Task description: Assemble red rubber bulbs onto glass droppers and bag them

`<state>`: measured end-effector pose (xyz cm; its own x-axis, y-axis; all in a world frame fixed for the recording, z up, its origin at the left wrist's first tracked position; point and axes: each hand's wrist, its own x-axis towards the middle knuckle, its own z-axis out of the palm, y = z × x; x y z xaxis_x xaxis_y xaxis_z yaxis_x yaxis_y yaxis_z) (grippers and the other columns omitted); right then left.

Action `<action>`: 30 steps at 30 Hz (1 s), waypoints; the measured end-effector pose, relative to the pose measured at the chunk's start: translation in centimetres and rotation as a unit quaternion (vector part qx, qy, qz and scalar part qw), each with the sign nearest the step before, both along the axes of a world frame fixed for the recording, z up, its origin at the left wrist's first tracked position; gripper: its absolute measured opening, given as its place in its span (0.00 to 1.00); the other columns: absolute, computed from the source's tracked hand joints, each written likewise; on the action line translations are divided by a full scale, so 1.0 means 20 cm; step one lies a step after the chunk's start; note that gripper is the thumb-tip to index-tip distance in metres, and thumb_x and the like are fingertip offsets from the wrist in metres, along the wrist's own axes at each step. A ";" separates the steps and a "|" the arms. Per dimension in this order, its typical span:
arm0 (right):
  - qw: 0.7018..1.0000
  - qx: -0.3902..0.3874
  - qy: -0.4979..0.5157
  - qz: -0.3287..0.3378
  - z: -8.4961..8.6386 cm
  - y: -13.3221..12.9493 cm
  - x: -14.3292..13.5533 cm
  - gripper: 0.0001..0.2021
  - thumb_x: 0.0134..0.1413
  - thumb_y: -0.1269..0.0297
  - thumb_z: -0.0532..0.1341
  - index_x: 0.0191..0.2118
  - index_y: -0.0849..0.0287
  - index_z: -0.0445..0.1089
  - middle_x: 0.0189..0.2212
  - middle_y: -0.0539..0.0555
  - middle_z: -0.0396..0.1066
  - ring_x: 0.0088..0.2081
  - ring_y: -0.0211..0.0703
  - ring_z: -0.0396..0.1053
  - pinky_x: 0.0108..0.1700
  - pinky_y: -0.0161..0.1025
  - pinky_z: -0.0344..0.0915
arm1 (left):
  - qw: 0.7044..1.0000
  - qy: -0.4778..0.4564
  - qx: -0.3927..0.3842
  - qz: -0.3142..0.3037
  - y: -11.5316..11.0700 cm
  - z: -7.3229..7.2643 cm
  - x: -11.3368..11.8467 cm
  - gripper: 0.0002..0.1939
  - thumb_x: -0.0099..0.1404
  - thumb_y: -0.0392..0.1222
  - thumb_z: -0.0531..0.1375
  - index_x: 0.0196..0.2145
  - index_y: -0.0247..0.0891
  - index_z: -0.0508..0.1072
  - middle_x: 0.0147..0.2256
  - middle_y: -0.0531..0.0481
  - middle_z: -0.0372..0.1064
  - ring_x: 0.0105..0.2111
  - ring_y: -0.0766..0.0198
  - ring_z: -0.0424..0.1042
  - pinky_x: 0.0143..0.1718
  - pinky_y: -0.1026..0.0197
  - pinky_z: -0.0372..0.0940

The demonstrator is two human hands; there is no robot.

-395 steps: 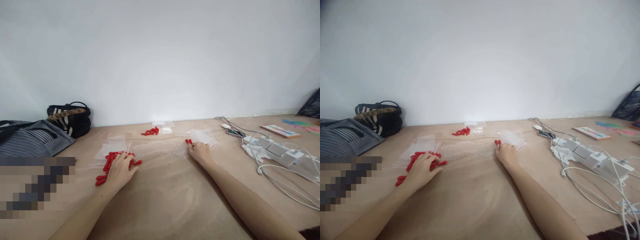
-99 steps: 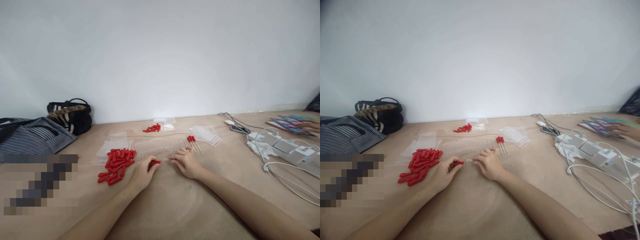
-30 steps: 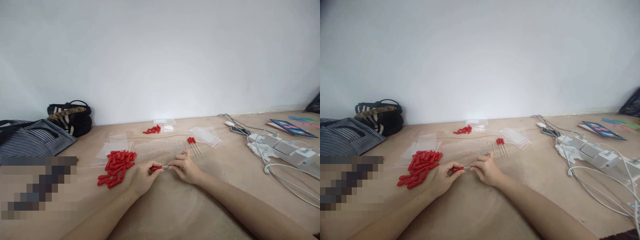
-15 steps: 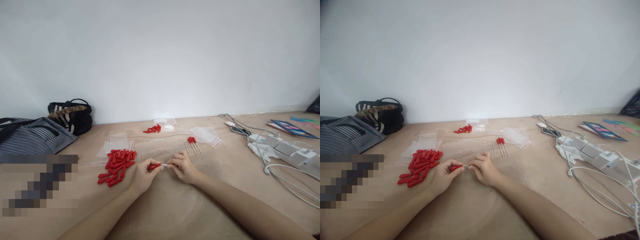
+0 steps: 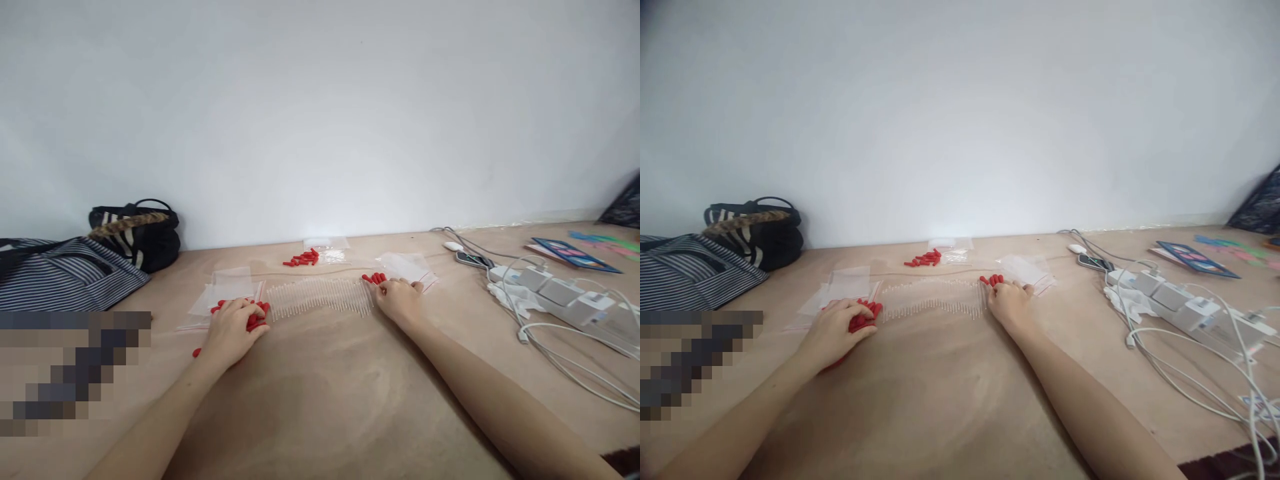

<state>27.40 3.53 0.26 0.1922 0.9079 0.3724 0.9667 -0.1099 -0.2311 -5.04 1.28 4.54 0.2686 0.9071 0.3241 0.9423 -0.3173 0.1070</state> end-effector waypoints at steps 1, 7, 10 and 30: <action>1.000 -0.005 -0.005 -0.003 0.00 0.00 -0.01 0.15 0.54 0.64 0.49 0.26 0.58 0.71 0.32 0.57 0.73 0.38 0.49 0.64 0.40 0.47 0.45 | 1.000 0.008 -0.014 0.008 0.00 0.01 -0.02 0.06 0.51 0.43 0.61 0.27 0.40 0.73 0.32 0.46 0.69 0.37 0.51 0.66 0.37 0.53 0.60; 0.999 -0.029 -0.010 -0.012 0.02 0.00 -0.05 0.14 0.56 0.63 0.48 0.32 0.58 0.71 0.30 0.59 0.73 0.37 0.52 0.66 0.42 0.49 0.46 | 0.997 0.034 -0.058 0.035 0.00 0.02 -0.03 0.05 0.50 0.43 0.60 0.27 0.41 0.74 0.31 0.47 0.70 0.35 0.52 0.68 0.34 0.56 0.60; 0.999 -0.041 -0.020 -0.011 0.03 -0.01 -0.05 0.14 0.55 0.65 0.48 0.29 0.59 0.71 0.30 0.59 0.73 0.38 0.53 0.66 0.42 0.50 0.46 | 0.997 0.051 -0.055 0.036 0.00 0.01 -0.02 0.05 0.51 0.42 0.59 0.27 0.42 0.74 0.31 0.48 0.70 0.35 0.53 0.68 0.34 0.57 0.60; 0.993 -0.109 -0.025 -0.032 0.01 0.03 -0.09 0.17 0.56 0.64 0.46 0.33 0.65 0.71 0.36 0.64 0.70 0.42 0.54 0.64 0.43 0.49 0.48 | 0.977 -0.095 0.004 -0.191 -0.11 -0.12 0.26 0.08 0.62 0.36 0.50 0.30 0.37 0.68 0.31 0.48 0.67 0.32 0.61 0.66 0.34 0.59 0.62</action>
